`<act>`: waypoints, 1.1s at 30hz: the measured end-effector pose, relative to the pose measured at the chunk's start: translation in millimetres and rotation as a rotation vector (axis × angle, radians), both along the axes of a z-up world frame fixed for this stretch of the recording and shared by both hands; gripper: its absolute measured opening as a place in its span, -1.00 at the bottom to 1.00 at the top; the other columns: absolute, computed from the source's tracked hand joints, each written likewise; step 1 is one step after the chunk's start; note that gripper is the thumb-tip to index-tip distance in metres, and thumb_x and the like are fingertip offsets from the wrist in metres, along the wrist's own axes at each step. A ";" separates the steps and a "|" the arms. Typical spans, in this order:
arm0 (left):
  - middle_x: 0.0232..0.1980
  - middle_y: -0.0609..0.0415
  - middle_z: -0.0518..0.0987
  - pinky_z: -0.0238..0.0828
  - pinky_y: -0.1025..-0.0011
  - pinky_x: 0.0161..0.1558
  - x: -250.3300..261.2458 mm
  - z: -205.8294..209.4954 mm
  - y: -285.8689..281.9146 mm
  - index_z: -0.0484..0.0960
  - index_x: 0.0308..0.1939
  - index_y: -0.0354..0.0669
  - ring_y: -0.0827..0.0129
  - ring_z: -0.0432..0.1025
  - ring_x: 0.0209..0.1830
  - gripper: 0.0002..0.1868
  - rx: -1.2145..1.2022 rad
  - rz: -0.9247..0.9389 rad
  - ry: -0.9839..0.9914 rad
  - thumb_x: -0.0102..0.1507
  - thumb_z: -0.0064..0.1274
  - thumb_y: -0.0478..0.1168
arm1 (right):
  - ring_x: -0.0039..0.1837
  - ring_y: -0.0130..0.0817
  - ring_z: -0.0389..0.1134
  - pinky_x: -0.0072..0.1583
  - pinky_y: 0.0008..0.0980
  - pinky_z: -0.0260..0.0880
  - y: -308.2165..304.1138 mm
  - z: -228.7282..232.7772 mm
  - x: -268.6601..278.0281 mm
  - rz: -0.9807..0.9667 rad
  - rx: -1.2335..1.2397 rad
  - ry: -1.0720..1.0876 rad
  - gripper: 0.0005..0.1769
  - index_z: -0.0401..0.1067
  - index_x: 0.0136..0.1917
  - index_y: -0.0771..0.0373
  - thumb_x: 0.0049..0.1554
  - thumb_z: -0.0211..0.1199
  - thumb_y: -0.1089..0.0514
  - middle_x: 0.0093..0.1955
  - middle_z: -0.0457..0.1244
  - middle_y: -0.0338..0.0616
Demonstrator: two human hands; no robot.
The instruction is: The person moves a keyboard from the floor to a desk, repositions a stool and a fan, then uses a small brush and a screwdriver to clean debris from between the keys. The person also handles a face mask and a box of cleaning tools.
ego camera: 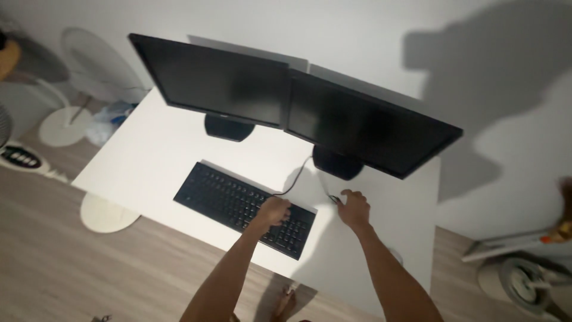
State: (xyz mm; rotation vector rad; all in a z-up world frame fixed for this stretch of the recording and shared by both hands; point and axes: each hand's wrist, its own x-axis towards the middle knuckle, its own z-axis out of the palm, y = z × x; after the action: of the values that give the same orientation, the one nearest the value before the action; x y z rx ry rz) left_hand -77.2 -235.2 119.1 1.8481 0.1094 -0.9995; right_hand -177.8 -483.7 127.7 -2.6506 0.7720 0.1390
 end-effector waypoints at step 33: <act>-0.23 0.03 0.65 0.49 0.41 -0.29 -129.9 16.8 254.6 0.67 -0.05 -0.28 0.40 0.52 -0.31 -0.67 -0.211 0.832 -0.428 0.39 -0.09 -0.10 | 0.51 0.04 0.10 0.46 -0.09 0.13 252.2 24.1 20.2 0.532 0.187 -0.200 0.20 0.07 0.52 0.29 -0.20 0.67 -0.10 0.48 0.11 0.19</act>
State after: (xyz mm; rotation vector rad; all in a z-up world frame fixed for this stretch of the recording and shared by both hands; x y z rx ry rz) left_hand -207.0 19.3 135.8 1.5494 0.4499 -0.0338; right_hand -157.7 -231.5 151.8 -2.5722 -0.0209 0.0769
